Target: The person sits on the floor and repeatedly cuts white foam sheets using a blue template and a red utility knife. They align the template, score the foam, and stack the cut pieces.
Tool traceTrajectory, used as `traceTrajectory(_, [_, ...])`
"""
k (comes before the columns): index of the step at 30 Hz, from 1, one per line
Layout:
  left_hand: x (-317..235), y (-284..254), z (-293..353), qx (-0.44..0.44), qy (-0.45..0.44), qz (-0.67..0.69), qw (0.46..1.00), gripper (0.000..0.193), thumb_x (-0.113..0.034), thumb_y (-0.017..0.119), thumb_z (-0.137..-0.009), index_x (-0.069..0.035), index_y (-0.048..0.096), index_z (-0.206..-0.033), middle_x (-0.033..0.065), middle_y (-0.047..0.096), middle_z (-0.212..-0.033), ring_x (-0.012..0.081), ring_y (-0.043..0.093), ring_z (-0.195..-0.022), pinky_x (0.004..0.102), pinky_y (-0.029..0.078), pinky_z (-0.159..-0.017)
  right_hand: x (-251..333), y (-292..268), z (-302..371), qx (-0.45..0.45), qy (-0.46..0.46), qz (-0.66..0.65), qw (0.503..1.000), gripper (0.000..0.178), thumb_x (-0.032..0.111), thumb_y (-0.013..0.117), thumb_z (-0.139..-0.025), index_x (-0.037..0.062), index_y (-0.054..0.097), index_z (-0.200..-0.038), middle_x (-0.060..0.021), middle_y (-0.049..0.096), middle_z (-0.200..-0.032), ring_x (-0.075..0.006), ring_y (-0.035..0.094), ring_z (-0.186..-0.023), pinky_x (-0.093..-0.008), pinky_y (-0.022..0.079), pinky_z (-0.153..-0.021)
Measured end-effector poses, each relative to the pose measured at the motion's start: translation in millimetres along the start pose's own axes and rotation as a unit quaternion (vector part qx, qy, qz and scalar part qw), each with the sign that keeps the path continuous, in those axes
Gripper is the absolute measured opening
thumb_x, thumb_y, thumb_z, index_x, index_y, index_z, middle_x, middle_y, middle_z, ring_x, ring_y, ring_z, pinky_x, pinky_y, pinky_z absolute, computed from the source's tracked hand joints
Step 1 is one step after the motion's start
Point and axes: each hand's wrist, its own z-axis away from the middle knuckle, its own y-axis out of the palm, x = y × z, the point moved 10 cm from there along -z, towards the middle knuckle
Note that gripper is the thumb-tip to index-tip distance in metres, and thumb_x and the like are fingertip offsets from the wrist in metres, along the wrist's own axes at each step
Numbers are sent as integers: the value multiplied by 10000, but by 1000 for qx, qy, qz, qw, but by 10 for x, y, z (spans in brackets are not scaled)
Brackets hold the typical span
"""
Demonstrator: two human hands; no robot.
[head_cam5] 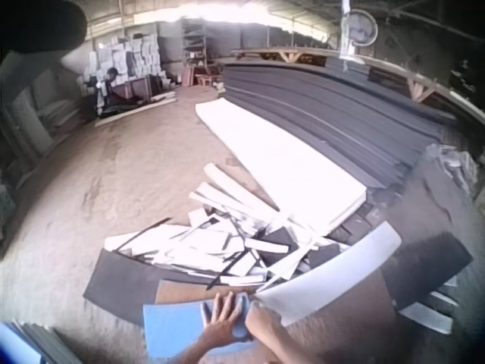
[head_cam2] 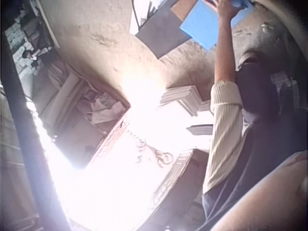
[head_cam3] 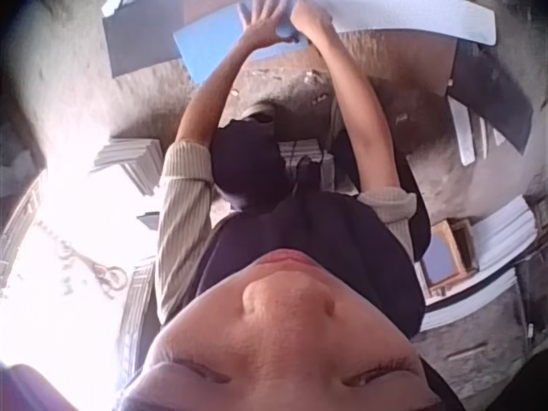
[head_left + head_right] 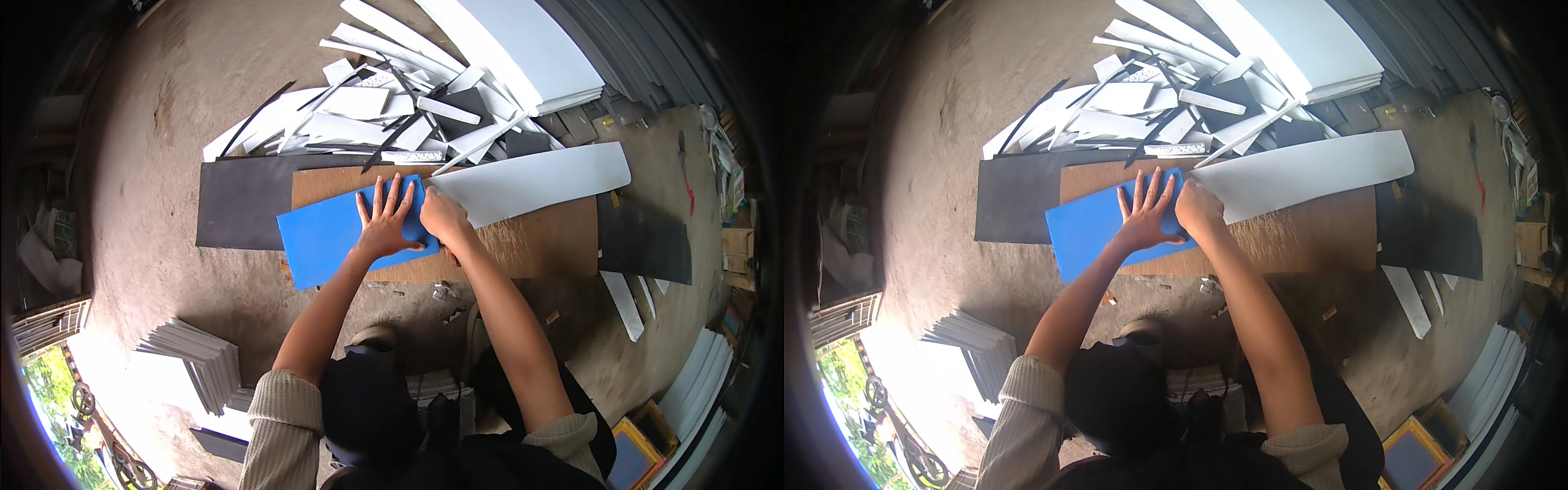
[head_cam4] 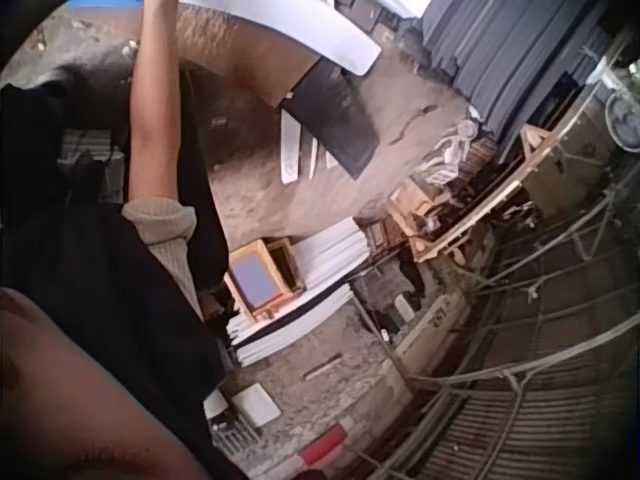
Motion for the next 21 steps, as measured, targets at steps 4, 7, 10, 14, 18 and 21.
traceTrajectory(4, [10,32,-28,14,-15,-4,1000,1229,-590,745,-430,-268,61,-1399,49,-50,-1464,319,-115,-1327,668,-62,-946,-119,107,176,65,38,31,997,256,148,449,-838,-2,483,-1042,-192,585,-1021,-339,572,-968,-438,480,-763])
traceTrajectory(7, [31,80,-32,37,-31,-9,999,1249,-585,747,-426,-274,27,-1398,37,-75,-1462,312,-135,-1325,677,-61,-938,-192,198,380,92,54,54,993,276,168,461,-842,2,468,-1062,-186,582,-1034,-339,562,-991,-446,477,-765])
traceTrajectory(10, [-9,91,-52,44,-34,-16,998,1264,-592,744,-420,-276,7,-1397,35,-85,-1461,313,-141,-1323,680,-57,-936,-379,337,504,80,54,44,994,279,171,457,-844,8,455,-1070,-200,583,-1017,-346,568,-976,-454,474,-765])
traceTrajectory(14, [44,114,-34,46,-42,-27,998,1269,-599,739,-417,-273,3,-1397,41,-91,-1460,313,-146,-1322,685,-60,-930,-410,426,736,71,42,60,995,266,162,437,-846,14,442,-1067,-217,585,-996,-356,580,-945,-457,482,-736])
traceTrajectory(18, [54,120,-28,59,-50,-24,997,1266,-589,741,-425,-270,-5,-1397,42,-96,-1459,312,-162,-1318,674,-85,-933,-440,476,889,72,38,75,994,234,147,426,-844,18,435,-1040,-209,591,-979,-351,592,-917,-455,492,-707])
traceTrajectory(21, [11,106,-53,57,-45,-23,997,1264,-590,740,-432,-270,-12,-1397,40,-98,-1459,311,-167,-1317,670,-97,-932,-557,548,922,49,56,26,997,271,162,406,-831,11,434,-1054,-247,581,-950,-409,571,-914,-505,463,-735])
